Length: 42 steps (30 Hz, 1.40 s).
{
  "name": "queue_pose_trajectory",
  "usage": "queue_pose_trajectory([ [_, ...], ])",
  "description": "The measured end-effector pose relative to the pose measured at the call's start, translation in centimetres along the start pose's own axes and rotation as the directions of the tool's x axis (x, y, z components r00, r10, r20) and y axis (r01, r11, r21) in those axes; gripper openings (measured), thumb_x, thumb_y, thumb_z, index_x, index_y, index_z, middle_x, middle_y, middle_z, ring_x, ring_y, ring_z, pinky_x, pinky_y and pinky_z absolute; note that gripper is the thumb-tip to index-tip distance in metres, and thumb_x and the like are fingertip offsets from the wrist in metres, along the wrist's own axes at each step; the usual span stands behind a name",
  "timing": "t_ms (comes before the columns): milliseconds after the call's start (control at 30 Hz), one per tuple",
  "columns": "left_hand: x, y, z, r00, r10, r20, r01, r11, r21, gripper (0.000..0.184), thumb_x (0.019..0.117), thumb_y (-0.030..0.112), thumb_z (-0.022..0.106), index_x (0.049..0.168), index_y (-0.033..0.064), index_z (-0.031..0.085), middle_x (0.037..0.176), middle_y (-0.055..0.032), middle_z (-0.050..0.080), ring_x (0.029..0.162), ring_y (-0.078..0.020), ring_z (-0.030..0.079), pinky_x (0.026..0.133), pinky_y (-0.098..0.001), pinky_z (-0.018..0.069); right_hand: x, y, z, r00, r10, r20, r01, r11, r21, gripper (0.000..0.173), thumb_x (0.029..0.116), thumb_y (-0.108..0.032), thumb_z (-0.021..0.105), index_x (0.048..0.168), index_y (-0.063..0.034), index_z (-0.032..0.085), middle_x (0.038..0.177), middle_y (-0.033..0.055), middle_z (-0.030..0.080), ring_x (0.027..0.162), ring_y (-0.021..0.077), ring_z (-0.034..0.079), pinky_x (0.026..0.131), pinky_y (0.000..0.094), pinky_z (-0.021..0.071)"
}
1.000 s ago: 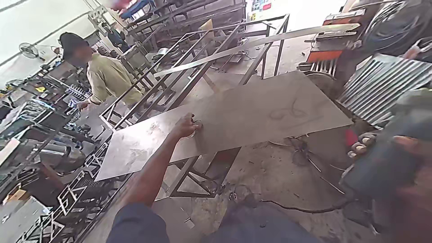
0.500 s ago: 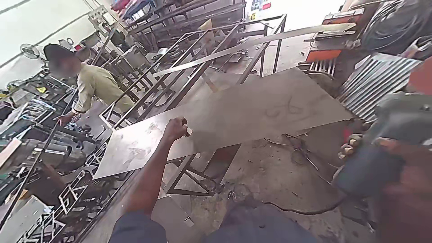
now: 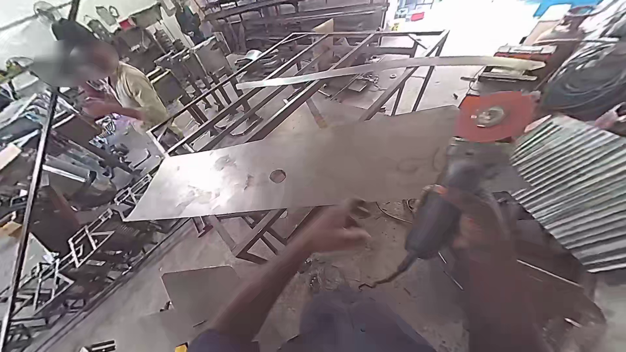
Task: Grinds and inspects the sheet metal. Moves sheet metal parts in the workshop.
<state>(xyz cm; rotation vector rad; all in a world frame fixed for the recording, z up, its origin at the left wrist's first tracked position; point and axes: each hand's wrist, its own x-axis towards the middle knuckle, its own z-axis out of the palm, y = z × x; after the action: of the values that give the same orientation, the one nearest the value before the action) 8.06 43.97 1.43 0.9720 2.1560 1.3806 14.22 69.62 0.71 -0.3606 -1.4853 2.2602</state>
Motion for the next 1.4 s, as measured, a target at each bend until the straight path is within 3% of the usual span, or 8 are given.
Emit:
queue_pose_trajectory([
  [67,0.5,0.9,5.5,0.995,-0.013,0.096,0.031,0.981,-0.189,0.081,0.0822,0.019,0.082,0.147,-0.0042,0.040,0.128,-0.0178,0.065,0.107,-0.0232,0.070,0.093,-0.0419,0.0608,0.2,1.4,3.4,0.999,-0.010,0.050,0.011,1.000,-0.016,0.049,0.0768,-0.014,0.078,0.121,-0.0148,0.057,0.091,0.0000,0.070,0.077,0.0124,0.070,0.068,0.0342,0.0630],
  [233,0.1,-1.9,6.1,0.943,-0.129,-0.306,0.115,0.991,-0.064,0.075,0.0756,0.039,0.089,0.129,-0.0014,0.055,0.100,-0.0126,0.072,0.092,-0.0210,0.072,0.085,-0.0438,0.0605,-0.3,4.1,9.1,0.991,-0.004,0.131,0.016,0.996,-0.092,0.069,0.0721,-0.020,0.087,0.132,-0.0143,0.053,0.099,0.0086,0.069,0.082,0.0211,0.071,0.072,0.0409,0.0627],
  [400,-4.3,-4.5,1.2,0.998,-0.063,0.000,0.052,0.828,-0.558,0.064,0.0801,0.012,0.086,0.132,0.0025,0.050,0.088,-0.0113,0.069,0.058,-0.0167,0.065,0.050,-0.0309,0.0568,-0.6,6.1,11.9,0.823,0.148,0.549,-0.259,0.957,0.130,0.062,0.0711,-0.036,0.089,0.121,-0.0114,0.062,0.099,0.0110,0.073,0.085,0.0225,0.074,0.077,0.0399,0.0638],
  [533,-9.2,-4.1,-5.9,0.990,-0.121,0.078,0.106,0.979,0.176,0.079,0.0865,0.049,0.079,0.145,0.0058,0.049,0.120,-0.0111,0.071,0.105,-0.0237,0.071,0.093,-0.0478,0.0584,-0.3,6.1,16.9,0.853,0.343,0.393,-0.269,0.935,-0.232,0.061,0.0687,-0.017,0.079,0.124,-0.0105,0.055,0.092,0.0134,0.070,0.075,0.0246,0.071,0.066,0.0417,0.0630],
  [767,-19.1,-13.7,-23.5,0.927,-0.181,-0.328,0.374,0.509,0.775,0.069,0.0787,0.026,0.077,0.145,0.0237,0.058,0.149,-0.0135,0.056,0.140,-0.0387,0.049,0.111,-0.0670,0.0351,4.6,7.1,26.0,0.891,0.337,0.303,0.189,0.333,-0.924,0.076,0.0656,-0.007,0.088,0.134,-0.0108,0.054,0.110,0.0157,0.068,0.095,0.0297,0.069,0.079,0.0549,0.0583],
  [900,-18.8,-15.7,-25.3,0.928,-0.289,-0.233,0.343,0.426,0.837,0.067,0.0779,0.028,0.075,0.143,0.0323,0.059,0.148,-0.0075,0.058,0.138,-0.0341,0.052,0.115,-0.0677,0.0294,6.1,9.1,29.8,0.894,0.378,0.239,0.271,-0.033,-0.962,0.076,0.0661,-0.017,0.089,0.133,-0.0114,0.053,0.107,0.0173,0.068,0.096,0.0352,0.068,0.078,0.0615,0.0547],
  [1100,-17.2,-17.2,-24.2,0.953,-0.167,-0.254,0.304,0.545,0.781,0.063,0.0877,0.060,0.065,0.140,0.0247,0.064,0.145,-0.0173,0.059,0.137,-0.0404,0.051,0.115,-0.0671,0.0307,5.2,10.7,31.8,0.893,0.408,0.192,0.264,-0.128,-0.956,0.076,0.0664,-0.020,0.088,0.133,-0.0103,0.052,0.105,0.0173,0.068,0.094,0.0349,0.068,0.076,0.0602,0.0556],
  [1400,-16.8,-18.6,-22.4,0.934,-0.085,-0.346,0.329,0.581,0.745,0.049,0.0932,0.039,0.067,0.136,0.0168,0.066,0.142,-0.0248,0.059,0.138,-0.0462,0.049,0.112,-0.0634,0.0383,6.1,10.3,31.1,0.940,0.326,0.103,0.204,-0.293,-0.934,0.081,0.0695,-0.023,0.089,0.138,-0.0081,0.049,0.109,0.0216,0.067,0.098,0.0409,0.067,0.079,0.0647,0.0540],
])
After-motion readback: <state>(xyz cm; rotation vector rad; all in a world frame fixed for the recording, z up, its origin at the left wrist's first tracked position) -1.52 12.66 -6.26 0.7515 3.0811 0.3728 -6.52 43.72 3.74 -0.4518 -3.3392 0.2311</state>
